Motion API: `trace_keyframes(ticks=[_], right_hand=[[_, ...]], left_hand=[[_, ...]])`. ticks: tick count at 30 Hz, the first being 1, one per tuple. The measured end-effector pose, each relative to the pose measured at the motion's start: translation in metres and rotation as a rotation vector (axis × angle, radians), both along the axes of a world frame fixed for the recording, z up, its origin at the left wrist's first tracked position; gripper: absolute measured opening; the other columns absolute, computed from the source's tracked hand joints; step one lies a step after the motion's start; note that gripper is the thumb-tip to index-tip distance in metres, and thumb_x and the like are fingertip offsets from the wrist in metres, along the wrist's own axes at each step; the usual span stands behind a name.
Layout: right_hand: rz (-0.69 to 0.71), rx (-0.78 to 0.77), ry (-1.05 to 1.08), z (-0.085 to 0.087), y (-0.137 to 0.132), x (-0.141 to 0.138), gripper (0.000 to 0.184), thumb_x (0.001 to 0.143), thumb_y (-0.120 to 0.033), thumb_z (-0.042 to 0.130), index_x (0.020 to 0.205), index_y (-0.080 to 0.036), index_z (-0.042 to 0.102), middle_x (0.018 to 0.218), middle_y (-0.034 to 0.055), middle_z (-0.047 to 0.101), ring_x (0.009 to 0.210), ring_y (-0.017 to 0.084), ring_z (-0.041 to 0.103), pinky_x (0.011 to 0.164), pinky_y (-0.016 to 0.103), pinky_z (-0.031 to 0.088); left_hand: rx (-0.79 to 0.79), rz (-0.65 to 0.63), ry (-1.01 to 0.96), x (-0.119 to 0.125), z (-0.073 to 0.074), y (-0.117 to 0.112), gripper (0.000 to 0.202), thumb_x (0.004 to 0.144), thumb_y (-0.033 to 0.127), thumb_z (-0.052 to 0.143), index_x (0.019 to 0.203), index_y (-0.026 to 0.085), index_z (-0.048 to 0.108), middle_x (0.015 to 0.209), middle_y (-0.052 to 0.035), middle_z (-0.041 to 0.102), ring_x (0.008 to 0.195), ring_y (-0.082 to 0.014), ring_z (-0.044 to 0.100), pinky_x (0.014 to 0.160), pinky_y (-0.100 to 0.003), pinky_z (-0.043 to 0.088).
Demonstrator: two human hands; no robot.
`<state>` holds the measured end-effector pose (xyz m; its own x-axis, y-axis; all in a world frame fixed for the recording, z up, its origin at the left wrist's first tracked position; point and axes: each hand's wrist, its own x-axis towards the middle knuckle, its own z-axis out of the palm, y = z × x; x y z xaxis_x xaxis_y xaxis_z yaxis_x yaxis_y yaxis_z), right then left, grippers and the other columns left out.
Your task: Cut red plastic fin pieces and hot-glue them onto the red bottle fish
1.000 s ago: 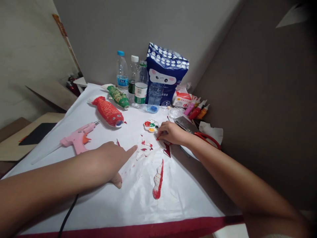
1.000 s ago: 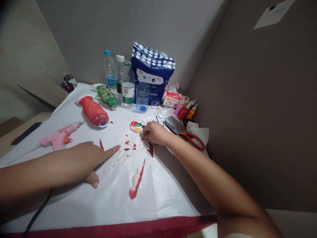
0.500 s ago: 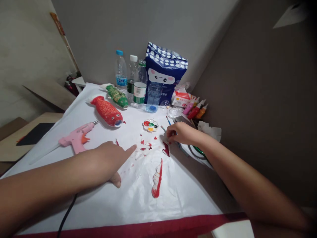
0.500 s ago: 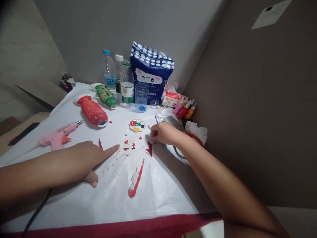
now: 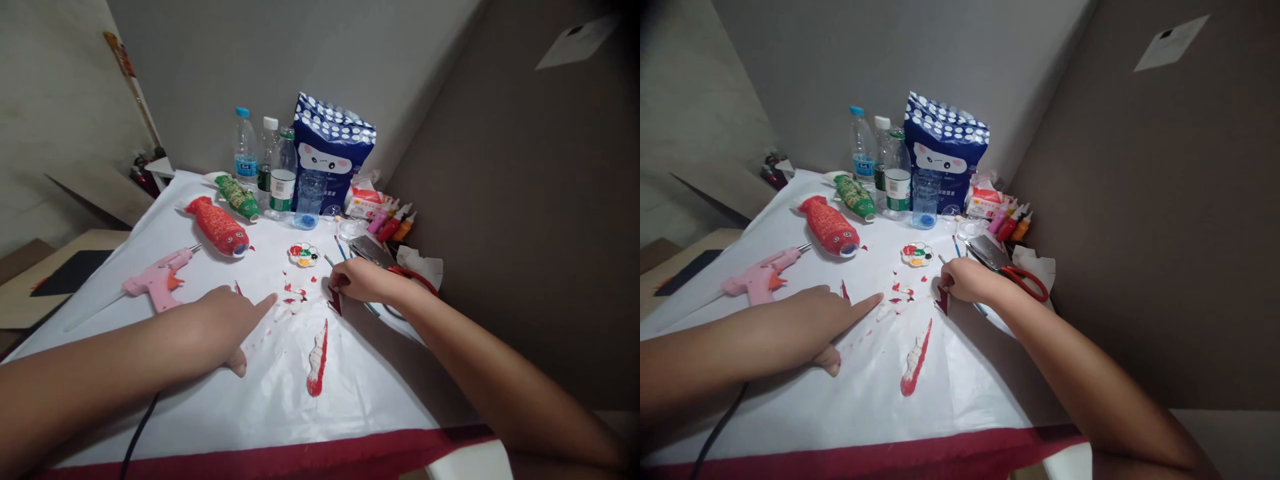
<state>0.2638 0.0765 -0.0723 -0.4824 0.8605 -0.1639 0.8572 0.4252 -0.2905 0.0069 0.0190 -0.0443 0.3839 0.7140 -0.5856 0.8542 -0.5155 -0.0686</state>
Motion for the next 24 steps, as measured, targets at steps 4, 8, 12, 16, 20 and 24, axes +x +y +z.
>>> trace_keyframes(ticks=[4, 8, 12, 16, 20, 24], right_hand=[[-0.023, -0.006, 0.049, 0.007, -0.003, 0.0, 0.017, 0.064, -0.004, 0.061, 0.07, -0.018, 0.068, 0.071, 0.0032, 0.069, 0.06, 0.015, 0.057, 0.052, 0.022, 0.036], [-0.032, -0.025, 0.187, 0.012, -0.003, -0.002, 0.008, 0.068, -0.01, 0.061, 0.07, -0.017, 0.063, 0.07, 0.0019, 0.066, 0.062, 0.014, 0.057, 0.055, 0.021, 0.039], [-0.03, -0.109, 0.36, 0.005, -0.005, -0.014, 0.015, 0.076, -0.015, 0.058, 0.091, -0.019, 0.06, 0.071, -0.0018, 0.066, 0.062, 0.012, 0.06, 0.055, 0.019, 0.044], [-0.071, -0.123, 0.444, -0.011, -0.008, -0.027, 0.012, 0.079, -0.015, 0.057, 0.09, -0.017, 0.061, 0.071, -0.0008, 0.065, 0.06, 0.011, 0.06, 0.054, 0.019, 0.045], [-0.107, -0.078, 0.442, -0.022, -0.01, -0.028, 0.006, 0.077, -0.014, 0.06, 0.082, -0.016, 0.065, 0.068, -0.0002, 0.066, 0.061, 0.012, 0.06, 0.056, 0.02, 0.044], [-0.129, 0.003, 0.384, -0.025, -0.012, -0.026, 0.007, 0.075, -0.014, 0.065, 0.079, -0.018, 0.068, 0.074, 0.0012, 0.069, 0.065, 0.014, 0.061, 0.059, 0.022, 0.042]], left_hand=[[-0.018, 0.001, 0.011, 0.004, 0.005, -0.002, 0.112, 0.061, 0.034, 0.078, 0.151, 0.016, 0.013, 0.108, -0.0265, 0.068, 0.099, -0.0446, 0.06, 0.079, -0.045, 0.044], [-0.017, -0.007, 0.042, 0.007, 0.009, -0.004, 0.112, 0.062, 0.034, 0.078, 0.151, 0.016, 0.013, 0.106, -0.026, 0.068, 0.1, -0.0445, 0.06, 0.079, -0.044, 0.045], [-0.003, -0.004, 0.032, 0.007, 0.01, -0.005, 0.11, 0.063, 0.034, 0.078, 0.151, 0.016, 0.015, 0.106, -0.0247, 0.069, 0.098, -0.043, 0.062, 0.078, -0.042, 0.046], [0.01, 0.013, 0.021, 0.005, 0.009, -0.006, 0.108, 0.062, 0.034, 0.078, 0.15, 0.017, 0.018, 0.105, -0.0254, 0.069, 0.098, -0.0438, 0.062, 0.076, -0.042, 0.046], [0.002, -0.003, 0.036, 0.005, 0.008, -0.005, 0.109, 0.061, 0.036, 0.079, 0.15, 0.016, 0.019, 0.104, -0.0244, 0.07, 0.097, -0.0431, 0.062, 0.077, -0.042, 0.047], [-0.01, -0.001, 0.041, 0.007, 0.009, -0.004, 0.11, 0.061, 0.034, 0.08, 0.15, 0.015, 0.019, 0.102, -0.0259, 0.07, 0.095, -0.0438, 0.063, 0.076, -0.043, 0.047]])
